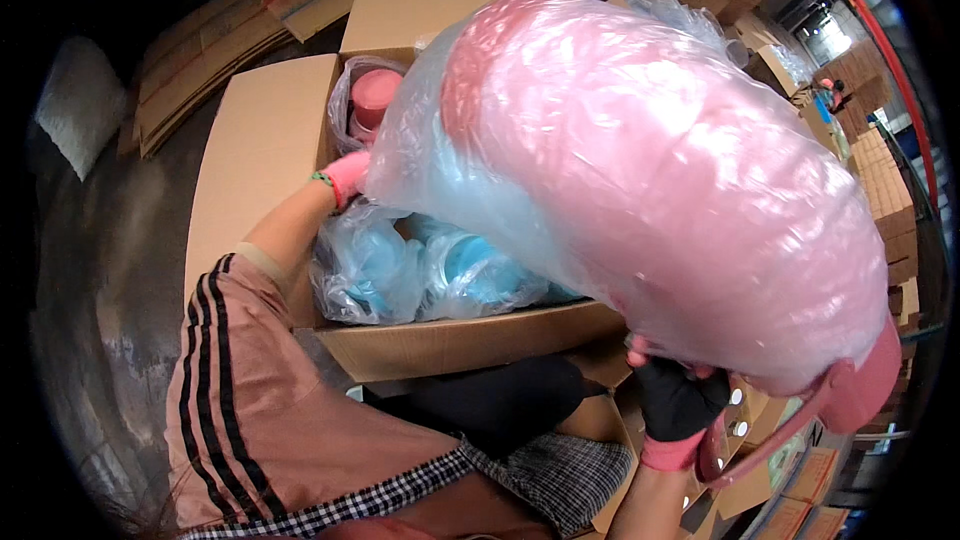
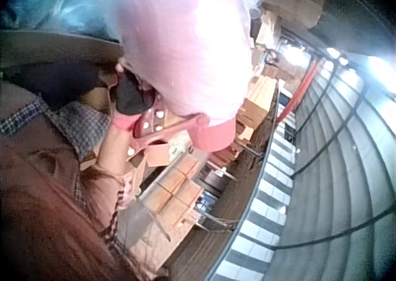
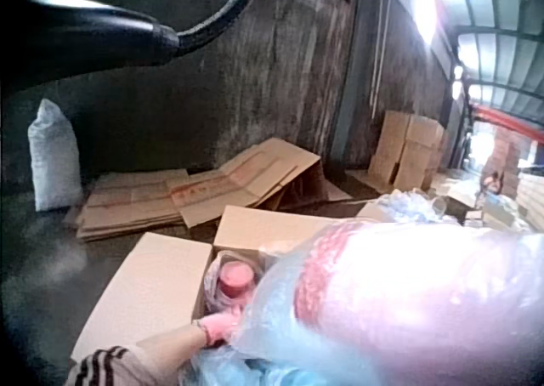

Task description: The person sits on the floor in a warehouse and packs plastic containers into clear plastic bags. They remove a blue container from a bag, insert a stainless steel inner pot, and secure the lid. They then place the assembled unit into a new plastic bag and set it aside. The process is repeated with a pink container.

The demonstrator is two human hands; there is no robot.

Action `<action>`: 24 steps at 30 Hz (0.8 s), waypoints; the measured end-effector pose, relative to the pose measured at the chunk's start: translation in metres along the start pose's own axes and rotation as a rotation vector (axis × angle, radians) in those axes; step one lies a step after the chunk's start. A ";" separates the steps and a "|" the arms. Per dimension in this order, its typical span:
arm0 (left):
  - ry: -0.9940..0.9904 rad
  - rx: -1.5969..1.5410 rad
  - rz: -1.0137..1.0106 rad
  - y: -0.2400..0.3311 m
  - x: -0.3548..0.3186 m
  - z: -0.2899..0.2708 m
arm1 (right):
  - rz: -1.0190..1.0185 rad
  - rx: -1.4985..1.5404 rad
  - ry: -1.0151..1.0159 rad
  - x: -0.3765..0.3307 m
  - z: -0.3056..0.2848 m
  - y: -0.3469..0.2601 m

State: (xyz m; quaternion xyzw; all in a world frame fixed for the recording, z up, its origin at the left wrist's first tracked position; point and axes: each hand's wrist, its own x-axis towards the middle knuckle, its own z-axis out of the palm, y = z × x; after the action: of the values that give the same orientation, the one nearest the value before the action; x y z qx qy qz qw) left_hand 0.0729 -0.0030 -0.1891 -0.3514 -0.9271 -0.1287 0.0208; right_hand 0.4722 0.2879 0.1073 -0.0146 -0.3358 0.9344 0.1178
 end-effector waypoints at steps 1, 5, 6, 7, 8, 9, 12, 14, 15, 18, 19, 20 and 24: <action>0.151 0.078 0.011 0.008 0.009 -0.036 | 0.005 0.014 -0.007 0.011 -0.004 0.008; 0.038 -0.230 -0.359 -0.011 0.030 -0.120 | 0.140 -0.553 0.071 0.059 -0.027 0.039; 0.024 -0.315 -0.401 -0.016 0.032 -0.121 | 0.201 -0.820 0.077 0.075 -0.010 0.052; -0.042 -0.504 -0.311 -0.024 0.039 -0.117 | 0.267 -1.086 0.064 0.091 0.006 0.065; -0.063 -0.857 -0.328 -0.039 0.040 -0.107 | 0.336 -0.918 0.110 0.108 0.023 0.082; -0.067 -1.263 -0.376 -0.057 0.039 -0.097 | 0.409 -0.750 0.150 0.121 0.037 0.099; 0.110 -1.563 -0.617 -0.041 0.021 -0.127 | 0.430 -0.721 0.057 0.134 0.037 0.129; 0.327 -1.940 -0.188 -0.077 0.024 -0.091 | 0.519 -0.462 0.129 0.146 0.024 0.156; 0.370 -2.060 -0.264 -0.067 0.024 -0.094 | 0.585 -0.557 0.015 0.157 0.011 0.167; 0.448 -2.186 -0.329 -0.036 0.007 -0.119 | 0.616 -1.093 -0.246 0.190 0.010 0.208; 0.009 -2.290 0.039 -0.094 0.002 -0.085 | 0.500 -1.222 -0.350 0.192 0.017 0.228; 0.185 -1.962 -0.117 -0.080 0.009 -0.082 | 0.372 -1.359 -0.412 0.195 0.016 0.242; 0.283 -1.053 -0.336 -0.036 0.024 -0.083 | 0.289 -1.737 -0.104 0.186 -0.064 0.278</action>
State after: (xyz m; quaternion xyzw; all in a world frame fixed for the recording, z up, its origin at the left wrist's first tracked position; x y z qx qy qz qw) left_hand 0.0269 -0.0341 -0.1138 -0.1416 -0.7692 -0.6208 -0.0538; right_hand 0.2393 0.1626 -0.1079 -0.0986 -0.9274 0.3540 -0.0696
